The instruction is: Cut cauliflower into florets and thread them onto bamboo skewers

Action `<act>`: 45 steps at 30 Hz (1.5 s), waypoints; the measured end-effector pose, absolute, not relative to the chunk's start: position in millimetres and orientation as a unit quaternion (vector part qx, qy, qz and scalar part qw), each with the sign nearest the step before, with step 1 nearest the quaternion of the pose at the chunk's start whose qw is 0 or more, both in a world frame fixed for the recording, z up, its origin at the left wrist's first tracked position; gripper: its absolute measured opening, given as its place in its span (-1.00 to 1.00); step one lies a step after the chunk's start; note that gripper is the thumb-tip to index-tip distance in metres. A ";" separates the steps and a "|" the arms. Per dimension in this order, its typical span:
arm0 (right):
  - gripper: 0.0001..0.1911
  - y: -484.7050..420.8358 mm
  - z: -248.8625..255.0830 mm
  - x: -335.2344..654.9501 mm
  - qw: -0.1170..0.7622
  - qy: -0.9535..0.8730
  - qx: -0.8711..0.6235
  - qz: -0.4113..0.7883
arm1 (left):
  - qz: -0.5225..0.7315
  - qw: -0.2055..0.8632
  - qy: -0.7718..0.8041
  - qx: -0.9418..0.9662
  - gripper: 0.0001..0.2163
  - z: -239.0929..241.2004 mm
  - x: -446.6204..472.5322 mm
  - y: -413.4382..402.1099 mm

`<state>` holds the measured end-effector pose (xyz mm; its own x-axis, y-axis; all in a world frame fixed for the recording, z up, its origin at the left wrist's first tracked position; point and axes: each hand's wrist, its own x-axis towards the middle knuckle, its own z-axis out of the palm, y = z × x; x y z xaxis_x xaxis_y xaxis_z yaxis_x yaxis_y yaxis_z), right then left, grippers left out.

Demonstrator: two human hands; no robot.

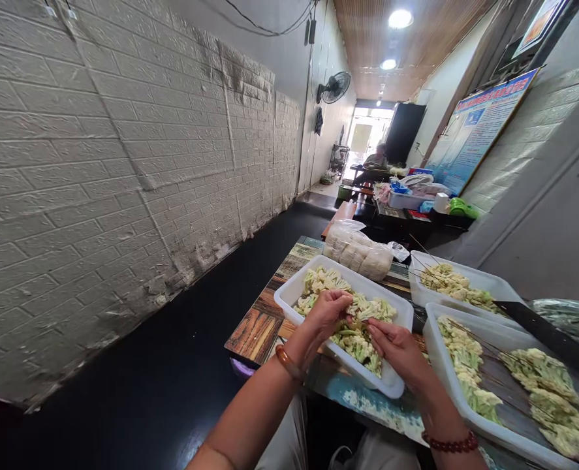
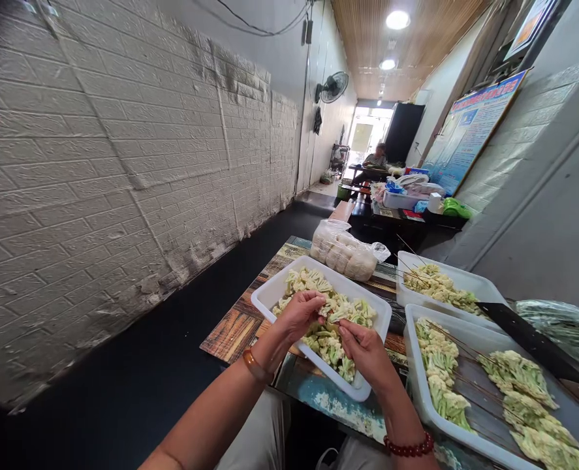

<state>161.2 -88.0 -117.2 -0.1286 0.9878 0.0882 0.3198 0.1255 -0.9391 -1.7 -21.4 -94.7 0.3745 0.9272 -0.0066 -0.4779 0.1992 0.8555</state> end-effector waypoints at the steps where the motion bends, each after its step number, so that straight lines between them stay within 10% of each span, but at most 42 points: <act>1: -0.57 -88.1 -116.9 161.4 0.411 -0.624 -0.517 0.418 | 0.486 0.722 0.279 0.407 -0.78 -94.5 -1.8 -21.5; 45: -0.59 -93.5 -108.0 156.2 0.382 -0.653 -0.558 0.341 | 0.507 0.715 0.288 0.386 -0.73 -93.0 -1.3 -19.4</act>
